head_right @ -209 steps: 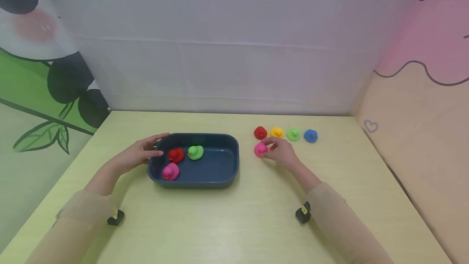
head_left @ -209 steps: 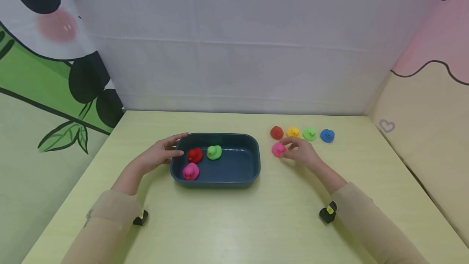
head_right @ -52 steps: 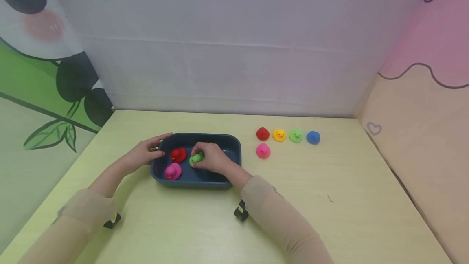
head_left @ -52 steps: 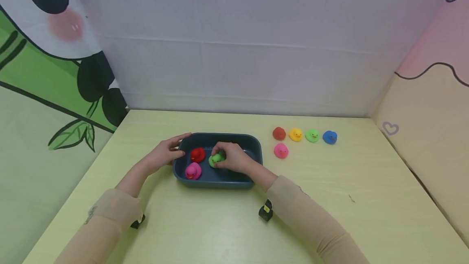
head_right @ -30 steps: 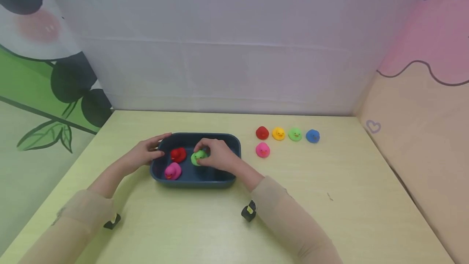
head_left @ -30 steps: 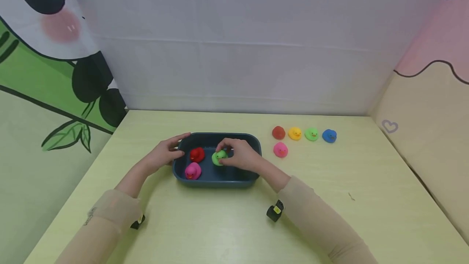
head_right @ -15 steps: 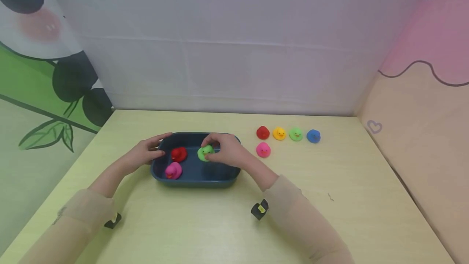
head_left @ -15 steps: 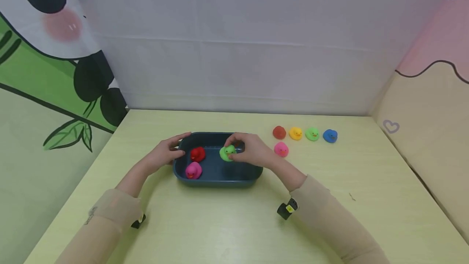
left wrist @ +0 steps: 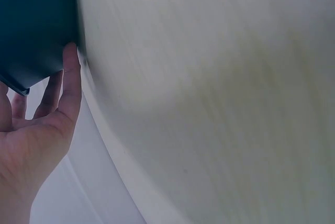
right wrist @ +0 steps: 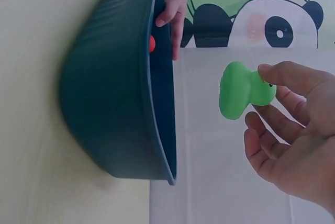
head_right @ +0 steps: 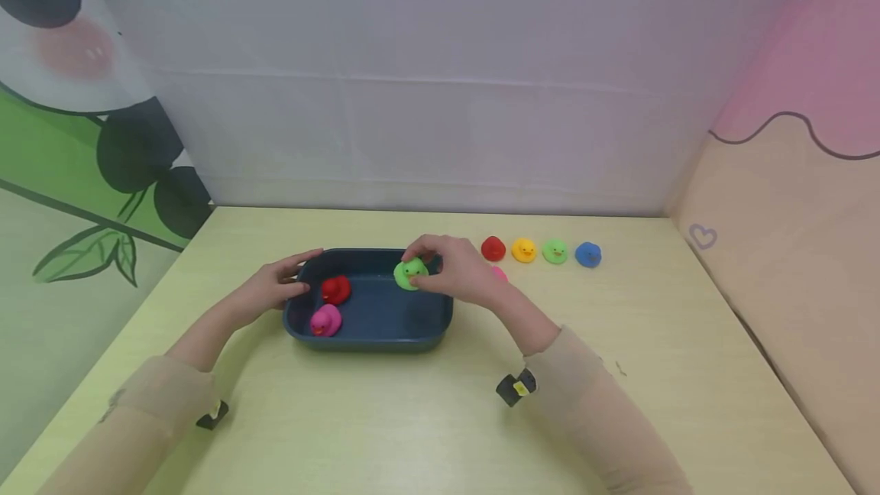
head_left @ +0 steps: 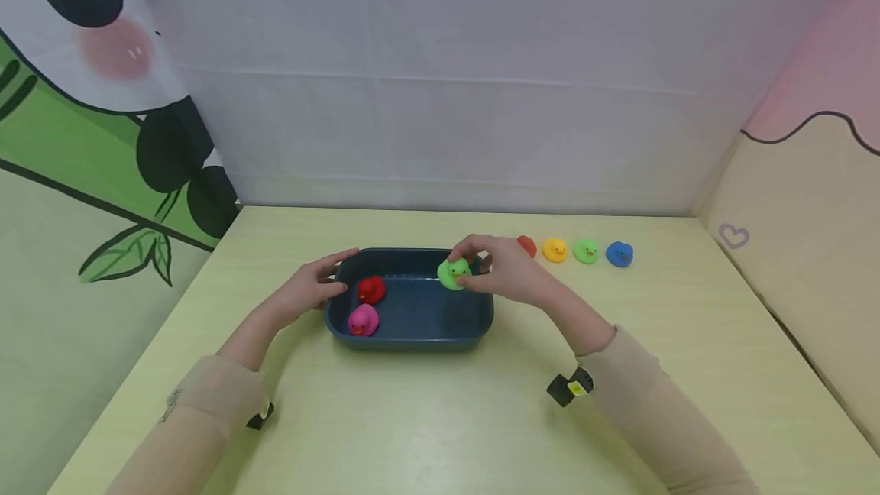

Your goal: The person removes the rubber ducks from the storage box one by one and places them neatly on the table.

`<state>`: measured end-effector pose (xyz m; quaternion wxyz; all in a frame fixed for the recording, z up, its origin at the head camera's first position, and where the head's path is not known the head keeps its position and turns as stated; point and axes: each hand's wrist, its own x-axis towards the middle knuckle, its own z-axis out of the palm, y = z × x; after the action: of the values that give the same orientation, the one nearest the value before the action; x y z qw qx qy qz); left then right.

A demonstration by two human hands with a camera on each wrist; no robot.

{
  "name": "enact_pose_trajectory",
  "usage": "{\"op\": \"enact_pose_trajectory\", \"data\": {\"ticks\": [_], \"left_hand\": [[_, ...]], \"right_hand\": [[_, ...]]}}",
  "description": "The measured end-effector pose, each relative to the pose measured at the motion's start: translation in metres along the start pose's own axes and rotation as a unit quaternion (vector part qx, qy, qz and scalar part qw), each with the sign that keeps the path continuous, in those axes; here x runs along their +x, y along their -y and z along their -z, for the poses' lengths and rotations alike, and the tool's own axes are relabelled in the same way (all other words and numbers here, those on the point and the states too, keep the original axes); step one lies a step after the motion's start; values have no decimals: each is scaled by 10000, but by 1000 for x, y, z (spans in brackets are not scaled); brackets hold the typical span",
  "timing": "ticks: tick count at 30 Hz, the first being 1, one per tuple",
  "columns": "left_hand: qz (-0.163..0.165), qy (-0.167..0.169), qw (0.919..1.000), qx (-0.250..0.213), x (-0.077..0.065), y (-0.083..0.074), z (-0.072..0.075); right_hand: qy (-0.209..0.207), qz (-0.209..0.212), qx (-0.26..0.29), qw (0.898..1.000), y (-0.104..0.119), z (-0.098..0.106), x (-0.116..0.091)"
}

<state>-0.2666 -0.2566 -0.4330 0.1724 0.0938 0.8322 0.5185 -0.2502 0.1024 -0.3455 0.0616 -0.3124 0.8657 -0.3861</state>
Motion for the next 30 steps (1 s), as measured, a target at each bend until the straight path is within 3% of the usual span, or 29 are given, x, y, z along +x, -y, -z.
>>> {"op": "enact_pose_trajectory", "data": {"ticks": [7, 15, 30], "left_hand": [[38, -76, 10000, 51, 5, -3, -3], [86, -148, 9999, -16, 10, -5, -5], [-53, -56, 10000, -40, 3, 0, -2]], "right_hand": [[-169, 105, -359, 9992, -9, 24, -8], [-311, 60, -372, 9988, -21, 51, -19], [-717, 344, -384, 9961, -47, 74, -53]]}}
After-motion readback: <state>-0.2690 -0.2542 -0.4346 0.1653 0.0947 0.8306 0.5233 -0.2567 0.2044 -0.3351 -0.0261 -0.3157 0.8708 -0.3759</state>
